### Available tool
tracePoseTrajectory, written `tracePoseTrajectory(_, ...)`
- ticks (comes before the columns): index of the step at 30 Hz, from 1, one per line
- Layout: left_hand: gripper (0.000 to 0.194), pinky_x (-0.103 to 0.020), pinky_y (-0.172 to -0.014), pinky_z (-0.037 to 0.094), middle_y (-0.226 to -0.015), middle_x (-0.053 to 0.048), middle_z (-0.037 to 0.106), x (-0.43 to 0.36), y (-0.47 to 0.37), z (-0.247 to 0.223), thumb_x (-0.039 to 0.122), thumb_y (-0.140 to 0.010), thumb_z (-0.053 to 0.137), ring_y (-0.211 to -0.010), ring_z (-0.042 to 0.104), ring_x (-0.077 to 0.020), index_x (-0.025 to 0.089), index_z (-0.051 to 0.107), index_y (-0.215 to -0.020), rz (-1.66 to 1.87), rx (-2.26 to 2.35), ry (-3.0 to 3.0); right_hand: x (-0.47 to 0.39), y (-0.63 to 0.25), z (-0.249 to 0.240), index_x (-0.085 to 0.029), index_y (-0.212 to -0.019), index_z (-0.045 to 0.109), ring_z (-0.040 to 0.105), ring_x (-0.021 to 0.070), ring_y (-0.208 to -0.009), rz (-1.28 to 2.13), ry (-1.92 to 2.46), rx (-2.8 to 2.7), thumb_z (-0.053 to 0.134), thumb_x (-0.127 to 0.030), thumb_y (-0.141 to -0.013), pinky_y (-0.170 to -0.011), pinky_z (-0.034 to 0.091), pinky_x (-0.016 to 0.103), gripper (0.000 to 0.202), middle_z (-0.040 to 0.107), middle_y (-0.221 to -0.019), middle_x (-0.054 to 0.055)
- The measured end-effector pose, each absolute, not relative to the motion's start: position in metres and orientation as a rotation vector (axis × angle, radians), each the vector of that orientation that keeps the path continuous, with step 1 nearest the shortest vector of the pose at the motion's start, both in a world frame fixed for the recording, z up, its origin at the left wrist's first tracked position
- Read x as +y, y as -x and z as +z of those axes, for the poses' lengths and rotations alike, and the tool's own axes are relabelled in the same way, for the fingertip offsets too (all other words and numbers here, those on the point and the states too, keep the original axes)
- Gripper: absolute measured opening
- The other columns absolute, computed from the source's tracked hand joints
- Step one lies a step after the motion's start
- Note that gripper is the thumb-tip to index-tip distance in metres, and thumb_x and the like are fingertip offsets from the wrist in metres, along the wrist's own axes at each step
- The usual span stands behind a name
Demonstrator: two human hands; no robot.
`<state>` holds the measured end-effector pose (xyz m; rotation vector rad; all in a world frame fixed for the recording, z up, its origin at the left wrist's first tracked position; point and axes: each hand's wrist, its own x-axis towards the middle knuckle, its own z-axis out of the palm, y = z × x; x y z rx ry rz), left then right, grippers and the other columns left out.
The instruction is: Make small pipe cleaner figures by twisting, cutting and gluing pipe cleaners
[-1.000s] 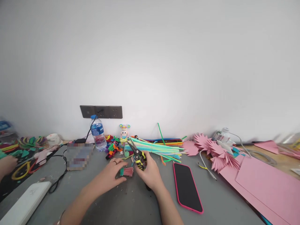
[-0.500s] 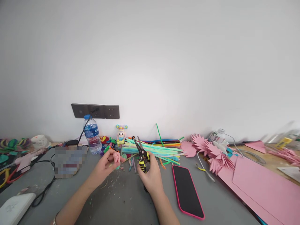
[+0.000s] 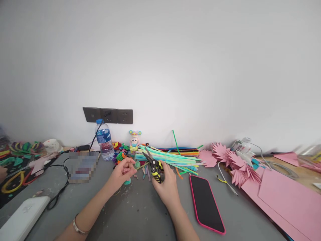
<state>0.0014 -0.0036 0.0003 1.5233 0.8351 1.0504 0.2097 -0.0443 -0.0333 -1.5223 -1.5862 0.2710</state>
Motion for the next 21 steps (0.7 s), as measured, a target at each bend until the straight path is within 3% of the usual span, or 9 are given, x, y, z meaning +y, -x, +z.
tracePoseTrajectory(4, 0.042, -0.024, -0.067, 0.044, -0.085, 0.001, 0.055, -0.012, -0.005, -0.006, 0.024, -0.077, 0.066, -0.07, 0.053, -0.0113, 0.019, 0.05, -0.116, 0.907, 0.76, -1.748, -0.045, -0.206, -0.027, -0.024, -0.122, 0.049, 0.059, 0.0259, -0.098, 0.288, 1.52, -1.616, 0.053, -0.02, -0.068, -0.088, 0.046, 0.04, 0.055, 0.064, -0.108, 0.006)
tracePoseTrajectory(7, 0.072, -0.032, -0.085, 0.044, -0.103, -0.005, 0.061, -0.015, -0.005, -0.011, 0.018, -0.075, 0.066, -0.092, 0.058, -0.019, 0.023, 0.034, -0.139, 0.769, 0.8, -1.87, -0.046, -0.205, -0.024, -0.025, -0.122, 0.049, 0.059, 0.0258, -0.097, 0.303, 1.52, -1.617, 0.052, -0.019, -0.067, -0.088, 0.045, 0.04, 0.055, 0.063, -0.109, 0.005)
tracePoseTrajectory(9, 0.079, -0.034, -0.087, 0.043, -0.103, -0.006, 0.065, -0.015, -0.005, -0.013, 0.018, -0.076, 0.064, -0.094, 0.06, -0.0205, 0.023, 0.027, -0.145, 0.725, 0.829, -1.896, -0.046, -0.205, -0.024, -0.026, -0.122, 0.049, 0.059, 0.026, -0.097, 0.295, 1.518, -1.617, 0.052, -0.02, -0.068, -0.088, 0.045, 0.041, 0.054, 0.063, -0.111, 0.005)
tracePoseTrajectory(11, 0.061, -0.032, -0.081, 0.045, -0.093, -0.004, 0.069, -0.013, -0.006, -0.014, 0.022, -0.078, 0.063, -0.086, 0.063, -0.02, 0.021, 0.043, -0.136, 0.698, 0.839, -1.898, -0.047, -0.205, -0.024, -0.026, -0.121, 0.049, 0.059, 0.0264, -0.097, 0.277, 1.53, -1.618, 0.054, -0.022, -0.069, -0.088, 0.044, 0.042, 0.052, 0.063, -0.112, 0.005)
tracePoseTrajectory(13, 0.03, -0.028, -0.072, 0.045, -0.081, -0.002, 0.071, -0.011, -0.007, -0.014, 0.027, -0.078, 0.065, -0.076, 0.064, -0.0191, 0.019, 0.063, -0.106, 0.676, 0.871, -1.887, -0.048, -0.206, -0.024, -0.025, -0.121, 0.049, 0.059, 0.0262, -0.097, 0.262, 1.537, -1.619, 0.054, -0.024, -0.07, -0.087, 0.045, 0.041, 0.051, 0.064, -0.112, 0.006)
tracePoseTrajectory(14, 0.018, -0.027, -0.067, 0.044, -0.075, -0.001, 0.07, -0.01, -0.008, -0.013, 0.03, -0.077, 0.067, -0.072, 0.064, -0.0185, 0.018, 0.065, -0.089, 0.672, 0.884, -1.871, -0.048, -0.206, -0.023, -0.024, -0.12, 0.049, 0.06, 0.0259, -0.095, 0.255, 1.54, -1.618, 0.054, -0.025, -0.07, -0.085, 0.046, 0.039, 0.05, 0.064, -0.11, 0.006)
tracePoseTrajectory(16, 0.02, -0.024, -0.06, 0.043, -0.064, 0.001, 0.067, -0.009, -0.008, -0.012, 0.034, -0.073, 0.07, -0.063, 0.064, -0.0175, 0.018, 0.059, -0.072, 0.701, 0.891, -1.802, -0.051, -0.206, -0.021, -0.022, -0.116, 0.049, 0.061, 0.0245, -0.088, 0.263, 1.548, -1.63, 0.053, -0.024, -0.07, -0.077, 0.048, 0.035, 0.046, 0.065, -0.102, 0.006)
tracePoseTrajectory(21, 0.036, -0.024, -0.055, 0.043, -0.048, 0.011, 0.054, -0.006, -0.005, -0.009, 0.028, -0.07, 0.072, -0.045, 0.06, -0.0152, 0.022, 0.05, -0.097, 0.934, 1.029, -1.675, -0.061, -0.199, -0.01, -0.022, -0.103, 0.047, 0.059, 0.022, -0.075, 0.247, 1.525, -1.776, 0.054, -0.02, -0.07, -0.064, 0.045, 0.029, 0.034, 0.062, -0.087, 0.004)
